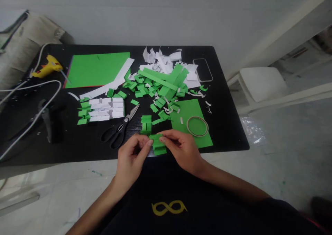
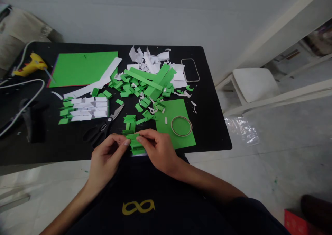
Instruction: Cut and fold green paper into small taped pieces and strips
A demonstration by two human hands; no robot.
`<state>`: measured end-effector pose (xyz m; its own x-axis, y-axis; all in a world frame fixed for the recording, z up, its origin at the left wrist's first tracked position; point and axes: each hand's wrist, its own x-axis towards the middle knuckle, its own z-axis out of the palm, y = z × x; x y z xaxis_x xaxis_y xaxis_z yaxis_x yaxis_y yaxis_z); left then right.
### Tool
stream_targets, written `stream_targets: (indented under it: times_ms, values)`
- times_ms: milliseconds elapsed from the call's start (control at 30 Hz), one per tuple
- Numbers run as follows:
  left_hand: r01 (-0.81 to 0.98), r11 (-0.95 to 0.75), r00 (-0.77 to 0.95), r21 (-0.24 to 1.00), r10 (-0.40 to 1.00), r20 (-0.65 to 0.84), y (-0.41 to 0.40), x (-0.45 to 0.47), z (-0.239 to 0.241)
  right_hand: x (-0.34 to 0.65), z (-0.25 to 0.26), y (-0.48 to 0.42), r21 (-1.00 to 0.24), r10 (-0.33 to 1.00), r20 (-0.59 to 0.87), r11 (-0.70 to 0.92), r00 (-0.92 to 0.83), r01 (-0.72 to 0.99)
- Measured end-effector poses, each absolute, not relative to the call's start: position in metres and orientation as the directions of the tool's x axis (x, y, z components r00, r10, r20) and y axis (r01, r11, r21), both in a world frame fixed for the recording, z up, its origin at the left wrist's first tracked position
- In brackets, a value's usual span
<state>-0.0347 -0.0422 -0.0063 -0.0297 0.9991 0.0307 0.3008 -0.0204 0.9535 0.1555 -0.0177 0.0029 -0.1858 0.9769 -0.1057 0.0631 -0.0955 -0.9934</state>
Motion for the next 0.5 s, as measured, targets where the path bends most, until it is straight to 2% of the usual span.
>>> stream_targets:
  times_ms: [200,500]
  values:
    - [0.31,-0.043,-0.036,0.95,0.998,0.057,-0.0415,-0.0328,-0.0048,0.1528,0.0047,-0.0183,-0.989,0.973,-0.136,-0.143,-0.188,-0.022]
    - [0.377,-0.164,0.012,0.912,0.985,0.172,-0.0408,-0.034,-0.0063,0.1523,0.0014,-0.017,-0.995,0.981,-0.096,-0.094,-0.169,0.016]
